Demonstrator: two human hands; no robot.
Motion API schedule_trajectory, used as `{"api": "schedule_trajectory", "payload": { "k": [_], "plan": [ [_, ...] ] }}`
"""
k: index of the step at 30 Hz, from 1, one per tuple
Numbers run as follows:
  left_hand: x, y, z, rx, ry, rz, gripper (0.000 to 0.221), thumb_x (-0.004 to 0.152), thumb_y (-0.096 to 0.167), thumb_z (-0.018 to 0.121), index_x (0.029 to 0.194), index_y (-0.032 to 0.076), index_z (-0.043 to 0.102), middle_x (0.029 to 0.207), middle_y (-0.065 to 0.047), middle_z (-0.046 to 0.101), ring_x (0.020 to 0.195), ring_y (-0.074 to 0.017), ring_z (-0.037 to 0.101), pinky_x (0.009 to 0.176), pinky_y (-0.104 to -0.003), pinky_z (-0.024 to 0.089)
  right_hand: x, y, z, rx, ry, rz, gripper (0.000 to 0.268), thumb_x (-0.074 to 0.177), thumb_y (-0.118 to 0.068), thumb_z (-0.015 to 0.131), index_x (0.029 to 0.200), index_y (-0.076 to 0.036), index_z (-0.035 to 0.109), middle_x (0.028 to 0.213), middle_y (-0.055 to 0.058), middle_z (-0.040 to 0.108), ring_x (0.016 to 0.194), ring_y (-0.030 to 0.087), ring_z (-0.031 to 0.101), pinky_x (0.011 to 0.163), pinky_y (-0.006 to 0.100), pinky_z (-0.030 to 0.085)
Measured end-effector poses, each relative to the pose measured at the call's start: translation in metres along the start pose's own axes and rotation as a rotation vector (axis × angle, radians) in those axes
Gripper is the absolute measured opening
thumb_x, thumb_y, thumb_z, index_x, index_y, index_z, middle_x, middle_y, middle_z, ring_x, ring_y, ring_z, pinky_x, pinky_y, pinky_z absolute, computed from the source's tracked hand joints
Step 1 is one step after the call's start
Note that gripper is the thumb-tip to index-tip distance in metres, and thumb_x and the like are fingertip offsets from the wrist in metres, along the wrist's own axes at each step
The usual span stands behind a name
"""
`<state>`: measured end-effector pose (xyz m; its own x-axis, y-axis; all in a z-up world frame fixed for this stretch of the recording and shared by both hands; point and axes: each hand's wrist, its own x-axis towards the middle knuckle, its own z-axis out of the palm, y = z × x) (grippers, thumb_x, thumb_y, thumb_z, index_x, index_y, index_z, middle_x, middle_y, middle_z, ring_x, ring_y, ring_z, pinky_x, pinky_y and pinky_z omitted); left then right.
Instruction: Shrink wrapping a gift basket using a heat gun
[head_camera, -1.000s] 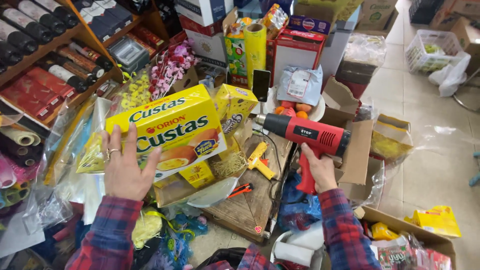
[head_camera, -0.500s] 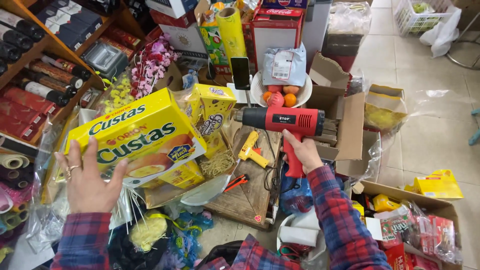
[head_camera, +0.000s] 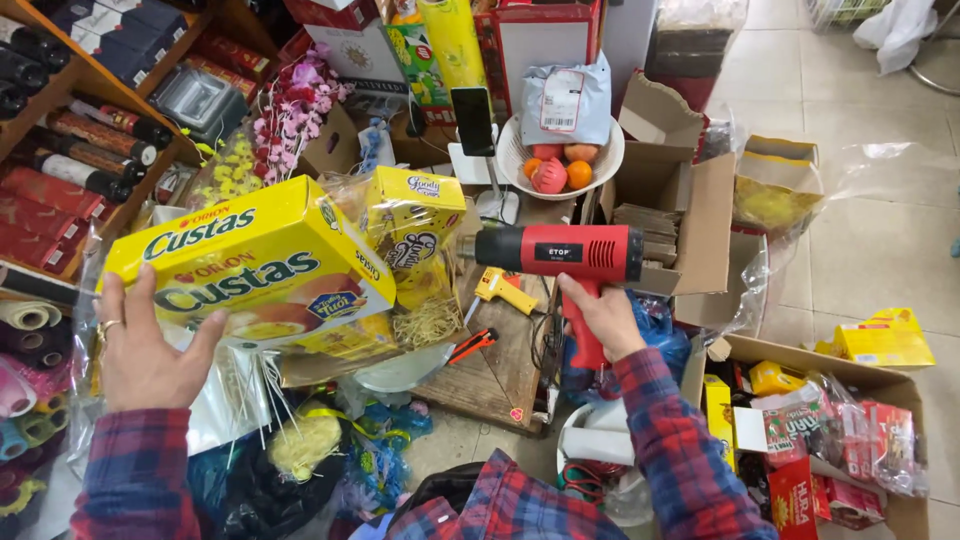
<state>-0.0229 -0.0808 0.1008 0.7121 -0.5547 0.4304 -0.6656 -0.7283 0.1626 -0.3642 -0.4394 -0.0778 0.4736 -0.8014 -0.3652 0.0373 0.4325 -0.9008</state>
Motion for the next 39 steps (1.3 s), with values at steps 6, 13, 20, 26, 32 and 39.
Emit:
{"api": "schedule_trajectory", "payload": {
  "k": [6,13,20,26,32,39],
  "plan": [
    [0.001,0.020,-0.011,0.057,-0.064,-0.098,0.094,0.087,0.051,0.067,0.166,0.010,0.038,0.174,-0.022,0.021,0.146,-0.0502,0.044,0.100,-0.072,0.042,-0.030,-0.003,-0.001,-0.156,-0.042,0.101,0.044,0.090,-0.033,0.076,0.118,0.001,0.067,0.076,0.016,0.067,0.060,0.027,0.065,0.048,0.038,0.057],
    [-0.001,0.033,-0.016,-0.033,-0.138,-0.166,0.094,0.089,0.044,0.070,0.167,0.009,0.030,0.175,-0.019,0.007,0.153,-0.0535,0.030,0.114,-0.071,0.033,-0.055,-0.012,0.017,-0.117,-0.014,-0.002,0.047,0.088,-0.033,0.076,0.123,-0.003,0.069,0.077,0.015,0.065,0.052,0.022,0.058,0.049,0.035,0.056],
    [-0.005,0.022,-0.001,-0.021,-0.080,-0.094,0.098,0.088,0.049,0.069,0.169,0.011,0.030,0.174,-0.024,0.012,0.154,-0.0509,0.028,0.110,-0.069,0.037,-0.069,-0.006,0.022,-0.297,-0.011,-0.050,0.041,0.086,-0.034,0.079,0.114,-0.005,0.070,0.076,0.011,0.070,0.049,0.022,0.064,0.047,0.034,0.056],
    [-0.006,0.030,-0.001,-0.022,-0.047,-0.059,0.094,0.090,0.048,0.070,0.167,0.009,0.034,0.172,-0.025,0.017,0.150,-0.0511,0.030,0.112,-0.067,0.037,-0.078,-0.001,0.025,-0.321,0.002,-0.096,0.032,0.086,-0.030,0.081,0.103,-0.004,0.072,0.069,0.010,0.066,0.051,0.020,0.060,0.049,0.035,0.057],
    [-0.009,0.038,0.001,-0.012,-0.021,-0.037,0.093,0.090,0.045,0.072,0.167,0.010,0.034,0.169,-0.029,0.020,0.154,-0.0521,0.011,0.115,-0.070,0.033,-0.081,0.003,0.027,-0.421,0.053,-0.062,0.038,0.084,-0.038,0.080,0.104,-0.006,0.071,0.076,0.010,0.072,0.052,0.022,0.067,0.051,0.035,0.057],
    [-0.014,0.035,0.018,0.024,0.164,0.071,0.093,0.081,0.038,0.087,0.162,0.007,0.052,0.160,-0.029,0.034,0.150,-0.0594,0.015,0.118,-0.067,0.032,-0.089,0.011,0.038,-0.496,0.097,-0.112,0.044,0.085,-0.039,0.086,0.089,0.002,0.072,0.060,0.017,0.072,0.053,0.026,0.074,0.062,0.039,0.061]
  ]
}}
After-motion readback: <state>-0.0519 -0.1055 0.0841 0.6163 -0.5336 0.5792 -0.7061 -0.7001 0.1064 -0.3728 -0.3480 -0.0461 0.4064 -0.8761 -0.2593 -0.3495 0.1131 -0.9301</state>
